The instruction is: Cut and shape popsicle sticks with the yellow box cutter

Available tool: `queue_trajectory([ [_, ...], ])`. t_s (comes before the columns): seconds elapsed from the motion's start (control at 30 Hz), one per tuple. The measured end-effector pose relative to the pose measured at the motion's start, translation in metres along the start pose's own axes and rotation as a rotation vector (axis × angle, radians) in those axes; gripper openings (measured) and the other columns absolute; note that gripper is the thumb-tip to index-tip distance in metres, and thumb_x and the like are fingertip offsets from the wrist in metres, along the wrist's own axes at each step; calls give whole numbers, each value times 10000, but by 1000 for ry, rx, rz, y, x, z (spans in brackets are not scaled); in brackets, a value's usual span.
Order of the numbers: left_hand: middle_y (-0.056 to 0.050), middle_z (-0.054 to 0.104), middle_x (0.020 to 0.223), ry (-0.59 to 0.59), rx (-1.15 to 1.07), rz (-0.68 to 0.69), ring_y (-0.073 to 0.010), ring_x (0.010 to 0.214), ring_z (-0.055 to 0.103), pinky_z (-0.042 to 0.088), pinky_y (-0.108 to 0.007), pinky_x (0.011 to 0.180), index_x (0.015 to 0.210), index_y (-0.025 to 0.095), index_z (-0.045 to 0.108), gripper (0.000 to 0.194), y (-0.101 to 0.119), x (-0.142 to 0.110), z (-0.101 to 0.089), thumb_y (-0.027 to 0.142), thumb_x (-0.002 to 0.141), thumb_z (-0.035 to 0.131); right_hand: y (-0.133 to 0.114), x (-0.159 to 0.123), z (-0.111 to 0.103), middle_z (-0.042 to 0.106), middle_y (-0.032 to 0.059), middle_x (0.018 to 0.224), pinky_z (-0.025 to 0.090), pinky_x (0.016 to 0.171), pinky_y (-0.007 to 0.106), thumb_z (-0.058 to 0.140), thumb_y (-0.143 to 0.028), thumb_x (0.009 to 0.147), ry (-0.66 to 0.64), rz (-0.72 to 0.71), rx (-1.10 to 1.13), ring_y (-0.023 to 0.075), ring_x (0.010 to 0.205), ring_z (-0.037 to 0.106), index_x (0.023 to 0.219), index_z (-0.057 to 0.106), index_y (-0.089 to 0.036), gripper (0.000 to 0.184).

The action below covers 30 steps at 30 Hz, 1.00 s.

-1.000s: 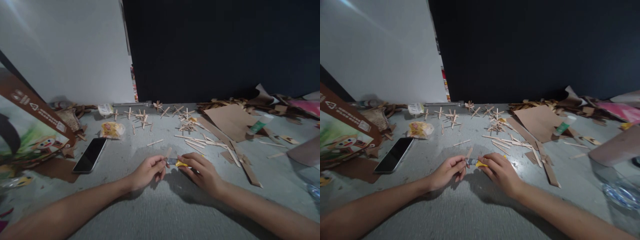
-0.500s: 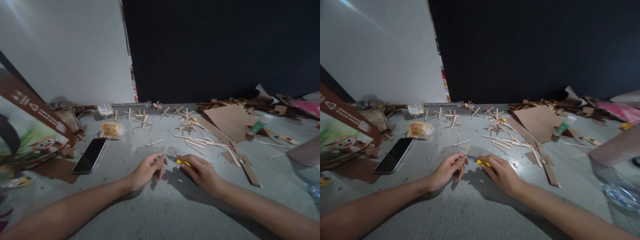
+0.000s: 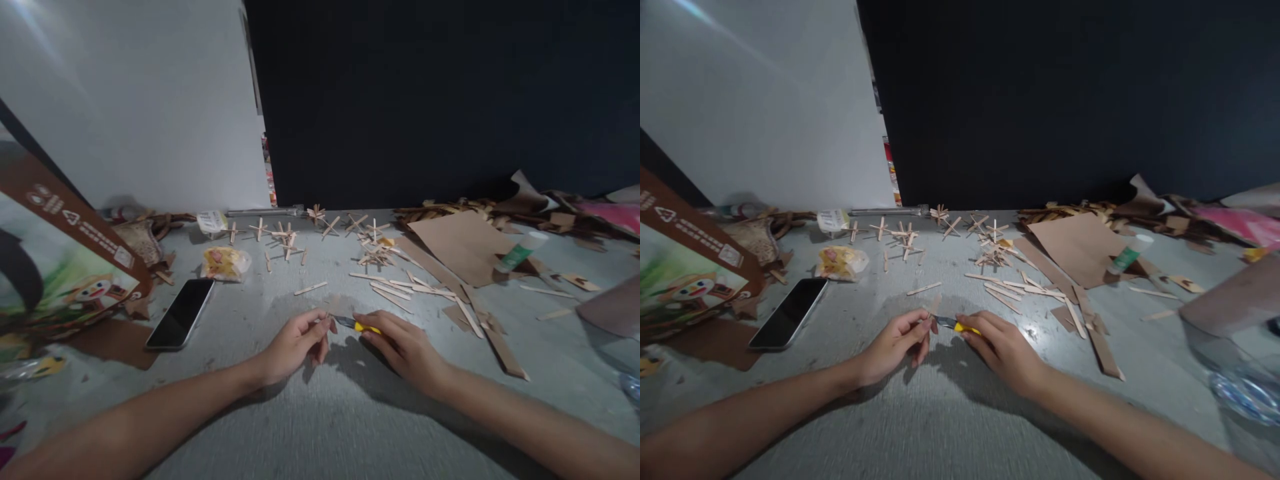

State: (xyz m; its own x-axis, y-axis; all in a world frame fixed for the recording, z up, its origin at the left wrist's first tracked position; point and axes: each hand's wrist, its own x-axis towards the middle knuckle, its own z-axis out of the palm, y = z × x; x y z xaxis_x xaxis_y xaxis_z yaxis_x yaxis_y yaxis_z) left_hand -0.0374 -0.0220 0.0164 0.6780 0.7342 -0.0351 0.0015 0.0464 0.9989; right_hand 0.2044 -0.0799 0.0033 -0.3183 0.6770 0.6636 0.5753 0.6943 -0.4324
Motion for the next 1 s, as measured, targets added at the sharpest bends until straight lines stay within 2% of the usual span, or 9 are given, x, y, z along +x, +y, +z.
queue_trajectory([
  [0.17, 56, 565, 556, -5, 23, 2, -111, 468, 465, 362, -244, 500, 894, 208, 575, 587, 0, -1, 0, 793, 921, 621, 0, 1, 0, 799, 115, 1009, 650, 793, 277, 468, -304, 1150, -6, 4, 15, 204, 903, 789, 1267, 723, -206, 297],
  [0.4, 35, 593, 619, -105, 71, -37, -122, 550, 522, 382, -265, 586, 872, 209, 563, 541, 3, -4, -1, 740, 951, 627, -2, -1, -3, 798, 113, 1004, 656, 781, 303, 480, -285, 1142, -31, -16, -7, 215, 897, 788, 1277, 721, -210, 287],
  [0.67, 47, 551, 597, -61, -1, 3, -110, 510, 477, 359, -257, 551, 841, 211, 555, 585, 6, 0, 0, 783, 914, 653, -2, 1, -1, 801, 127, 1012, 665, 780, 309, 495, -241, 1127, -3, -3, -14, 227, 902, 794, 1248, 715, -212, 252],
  [0.83, 47, 553, 608, -91, 27, -18, -112, 521, 482, 350, -257, 544, 843, 208, 558, 608, 6, 0, -2, 805, 892, 660, -1, 0, -1, 798, 128, 1039, 673, 795, 323, 507, -259, 1127, -11, -2, 11, 232, 929, 794, 1233, 717, -220, 238],
  [1.0, 27, 580, 646, -138, 59, -33, -121, 563, 514, 377, -265, 578, 871, 199, 584, 554, 2, -1, -5, 745, 946, 639, -1, -1, -1, 796, 115, 1005, 671, 774, 335, 509, -248, 1127, -23, -29, 4, 230, 903, 787, 1260, 715, -218, 246],
])
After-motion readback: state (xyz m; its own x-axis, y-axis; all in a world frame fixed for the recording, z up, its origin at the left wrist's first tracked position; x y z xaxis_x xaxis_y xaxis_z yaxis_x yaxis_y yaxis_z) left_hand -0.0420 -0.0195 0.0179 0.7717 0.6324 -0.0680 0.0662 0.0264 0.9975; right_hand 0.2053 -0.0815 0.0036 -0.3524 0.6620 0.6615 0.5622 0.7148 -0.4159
